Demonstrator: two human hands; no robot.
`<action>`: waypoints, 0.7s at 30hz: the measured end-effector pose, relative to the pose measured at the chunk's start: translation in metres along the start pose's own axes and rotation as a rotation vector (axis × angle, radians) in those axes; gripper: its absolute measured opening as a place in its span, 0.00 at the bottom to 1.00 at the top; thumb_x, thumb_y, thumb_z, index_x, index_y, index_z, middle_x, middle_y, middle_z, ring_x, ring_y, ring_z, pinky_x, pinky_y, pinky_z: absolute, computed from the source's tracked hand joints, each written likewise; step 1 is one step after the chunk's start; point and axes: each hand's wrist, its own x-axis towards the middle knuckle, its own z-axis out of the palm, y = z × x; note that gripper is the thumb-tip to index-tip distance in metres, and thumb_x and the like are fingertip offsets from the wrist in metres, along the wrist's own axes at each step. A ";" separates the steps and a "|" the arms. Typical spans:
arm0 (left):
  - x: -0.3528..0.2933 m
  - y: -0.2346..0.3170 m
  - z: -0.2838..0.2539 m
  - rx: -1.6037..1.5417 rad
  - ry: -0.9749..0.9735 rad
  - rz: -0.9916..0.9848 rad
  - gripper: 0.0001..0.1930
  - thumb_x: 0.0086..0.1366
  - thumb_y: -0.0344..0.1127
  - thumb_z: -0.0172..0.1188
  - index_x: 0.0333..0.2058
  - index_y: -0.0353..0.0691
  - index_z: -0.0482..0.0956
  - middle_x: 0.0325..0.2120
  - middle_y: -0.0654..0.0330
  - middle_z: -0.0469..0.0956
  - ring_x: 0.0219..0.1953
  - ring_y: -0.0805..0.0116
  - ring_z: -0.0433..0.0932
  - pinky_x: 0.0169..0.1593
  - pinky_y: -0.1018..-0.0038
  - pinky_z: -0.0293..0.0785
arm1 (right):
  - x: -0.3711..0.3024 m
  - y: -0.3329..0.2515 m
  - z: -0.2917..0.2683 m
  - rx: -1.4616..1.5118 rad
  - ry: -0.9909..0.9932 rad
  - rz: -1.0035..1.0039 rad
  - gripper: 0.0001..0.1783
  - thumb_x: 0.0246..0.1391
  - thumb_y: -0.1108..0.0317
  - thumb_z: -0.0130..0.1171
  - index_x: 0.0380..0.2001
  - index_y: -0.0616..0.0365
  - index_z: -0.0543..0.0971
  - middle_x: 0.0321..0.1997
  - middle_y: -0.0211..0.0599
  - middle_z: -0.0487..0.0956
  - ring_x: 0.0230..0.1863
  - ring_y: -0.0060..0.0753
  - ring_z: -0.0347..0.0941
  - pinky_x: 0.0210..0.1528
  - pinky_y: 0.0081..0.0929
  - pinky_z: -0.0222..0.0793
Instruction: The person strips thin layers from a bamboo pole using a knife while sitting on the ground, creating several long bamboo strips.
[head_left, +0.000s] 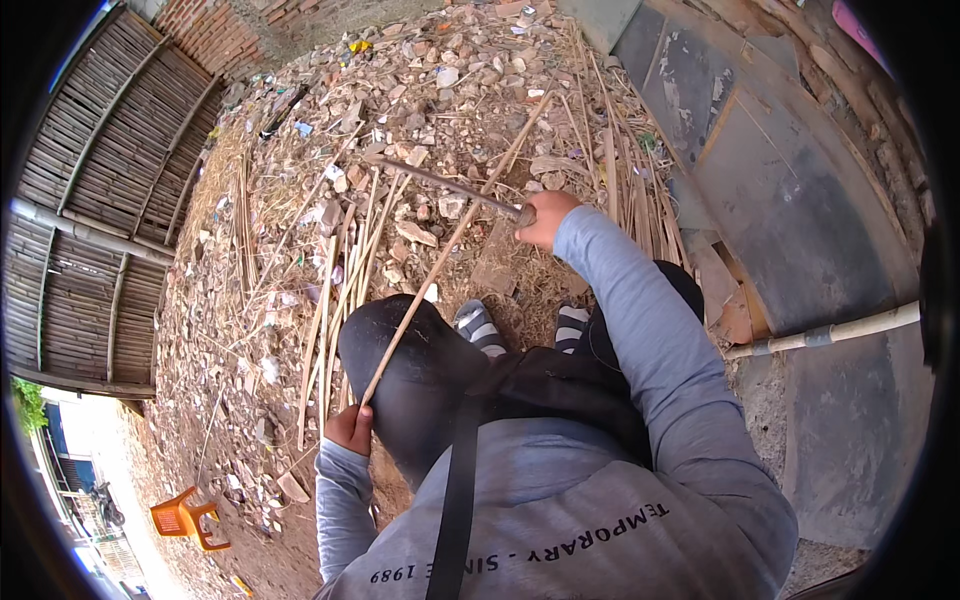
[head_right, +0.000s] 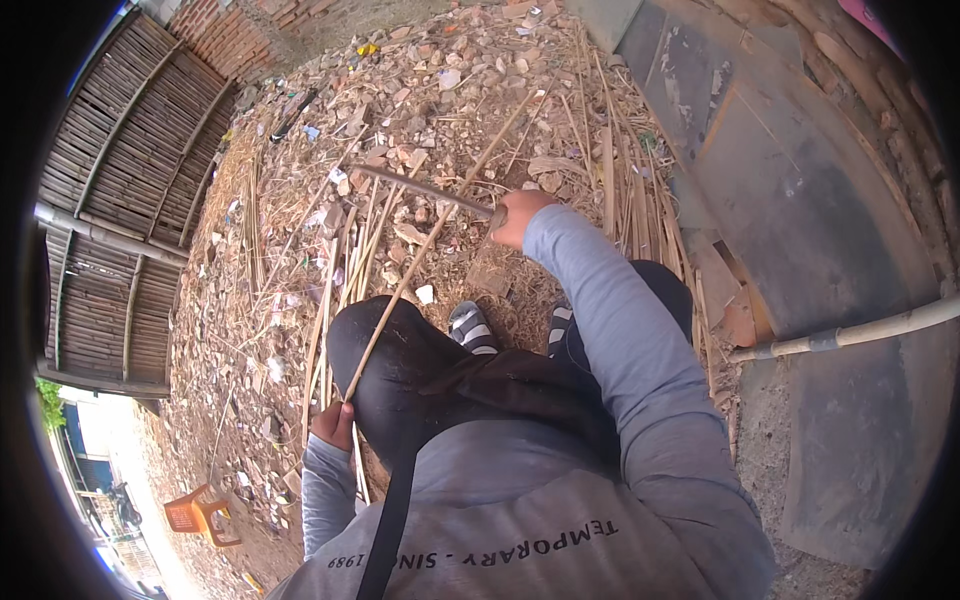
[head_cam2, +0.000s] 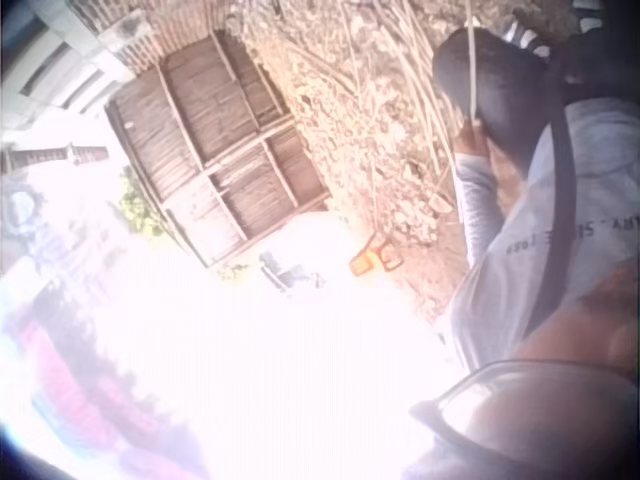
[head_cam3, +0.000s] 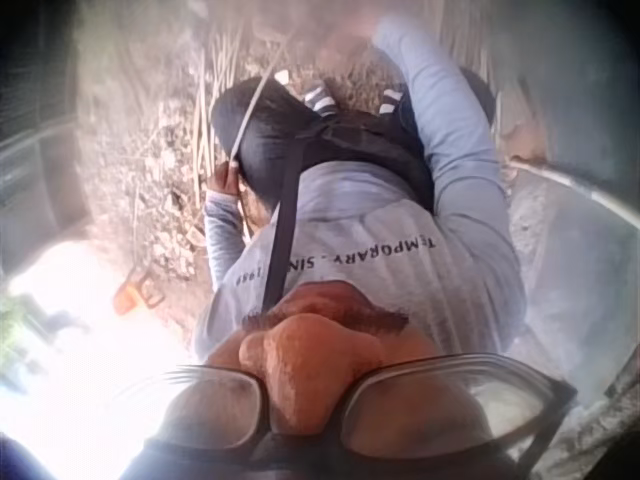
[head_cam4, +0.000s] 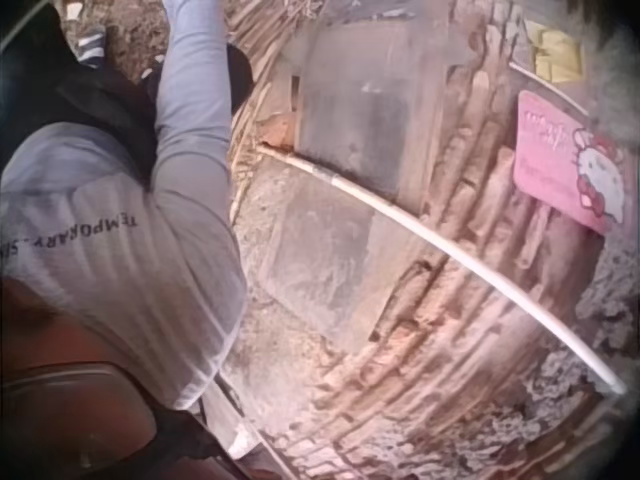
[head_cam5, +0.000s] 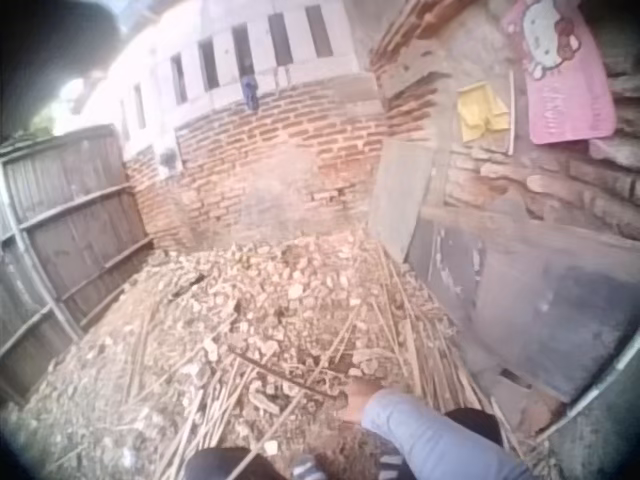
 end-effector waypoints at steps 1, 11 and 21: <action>0.002 -0.001 0.001 -0.021 -0.004 0.011 0.26 0.67 0.52 0.49 0.23 0.32 0.73 0.15 0.44 0.70 0.19 0.48 0.72 0.26 0.59 0.64 | -0.004 -0.005 0.001 -0.004 -0.002 -0.014 0.23 0.40 0.50 0.64 0.33 0.57 0.80 0.34 0.50 0.80 0.38 0.48 0.77 0.45 0.39 0.72; -0.002 -0.001 0.007 0.040 0.159 0.092 0.26 0.66 0.52 0.51 0.18 0.34 0.67 0.13 0.46 0.67 0.18 0.45 0.68 0.24 0.59 0.62 | -0.030 -0.025 0.001 -0.082 0.300 -0.346 0.21 0.41 0.47 0.66 0.27 0.53 0.78 0.23 0.41 0.78 0.29 0.50 0.76 0.33 0.43 0.70; -0.008 0.009 0.004 0.164 0.408 0.098 0.22 0.65 0.48 0.55 0.19 0.38 0.67 0.11 0.50 0.68 0.14 0.50 0.70 0.20 0.62 0.64 | -0.038 -0.027 0.002 0.006 0.302 -0.402 0.19 0.38 0.51 0.68 0.28 0.53 0.78 0.22 0.40 0.77 0.27 0.48 0.76 0.31 0.42 0.70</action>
